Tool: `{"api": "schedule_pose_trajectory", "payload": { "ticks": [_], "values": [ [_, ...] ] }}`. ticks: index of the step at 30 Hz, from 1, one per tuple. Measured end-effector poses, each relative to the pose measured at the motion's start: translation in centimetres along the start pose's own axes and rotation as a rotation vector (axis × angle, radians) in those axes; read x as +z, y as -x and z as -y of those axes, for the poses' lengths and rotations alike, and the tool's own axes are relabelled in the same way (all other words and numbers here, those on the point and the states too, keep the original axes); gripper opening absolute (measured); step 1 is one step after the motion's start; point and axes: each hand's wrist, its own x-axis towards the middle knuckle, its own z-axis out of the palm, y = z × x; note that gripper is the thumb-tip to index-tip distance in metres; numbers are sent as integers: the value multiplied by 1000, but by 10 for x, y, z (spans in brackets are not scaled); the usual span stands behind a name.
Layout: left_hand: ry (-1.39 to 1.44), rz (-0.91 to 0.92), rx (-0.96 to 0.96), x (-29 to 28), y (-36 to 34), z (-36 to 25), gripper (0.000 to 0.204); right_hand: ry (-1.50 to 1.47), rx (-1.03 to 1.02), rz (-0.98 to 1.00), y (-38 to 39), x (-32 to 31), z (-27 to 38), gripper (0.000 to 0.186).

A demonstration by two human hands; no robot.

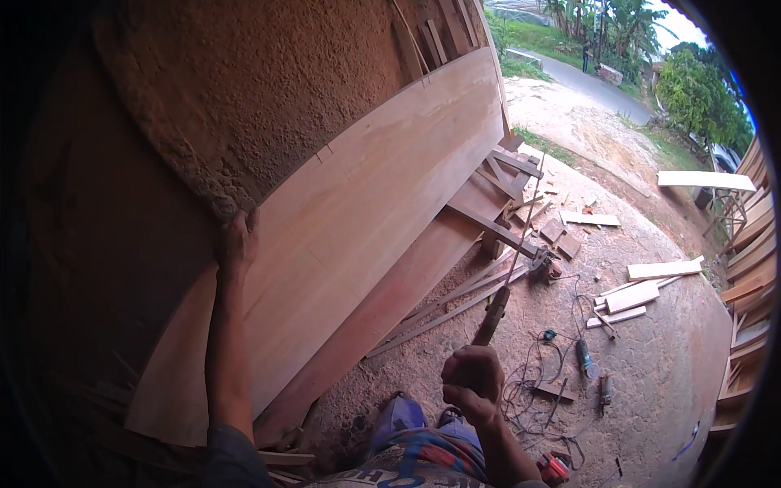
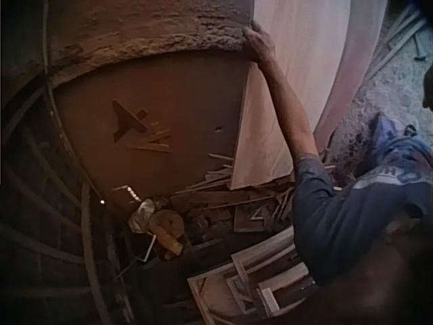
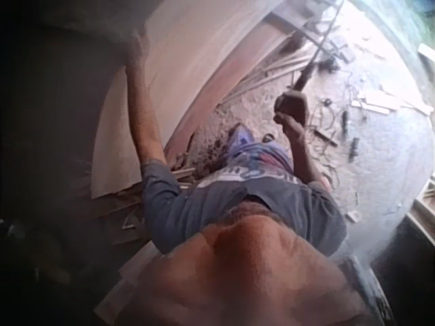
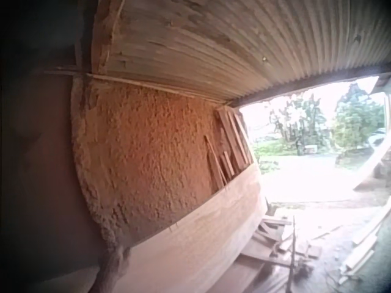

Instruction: The person uses a hand saw to cut a large sheet of plywood resting on a workbench. After completing the cut, they use a pencil and a straight wooden piece to mark lines on the plywood surface.

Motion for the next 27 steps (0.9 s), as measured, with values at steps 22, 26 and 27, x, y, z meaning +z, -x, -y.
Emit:
{"api": "schedule_pose_trajectory", "payload": {
  "ticks": [22, 26, 27],
  "values": [
    [301, 289, 46, 249, -208, 150, 82, 1332, -198, -129, -208, -39, -244, 20],
    [342, 200, 61, 292, -166, 182, 75, 1355, -216, -114, -228, -50, -261, 16],
    [327, 314, 18, 296, -157, 182, 72, 1360, -228, -120, -235, -54, -264, 13]
  ]
}}
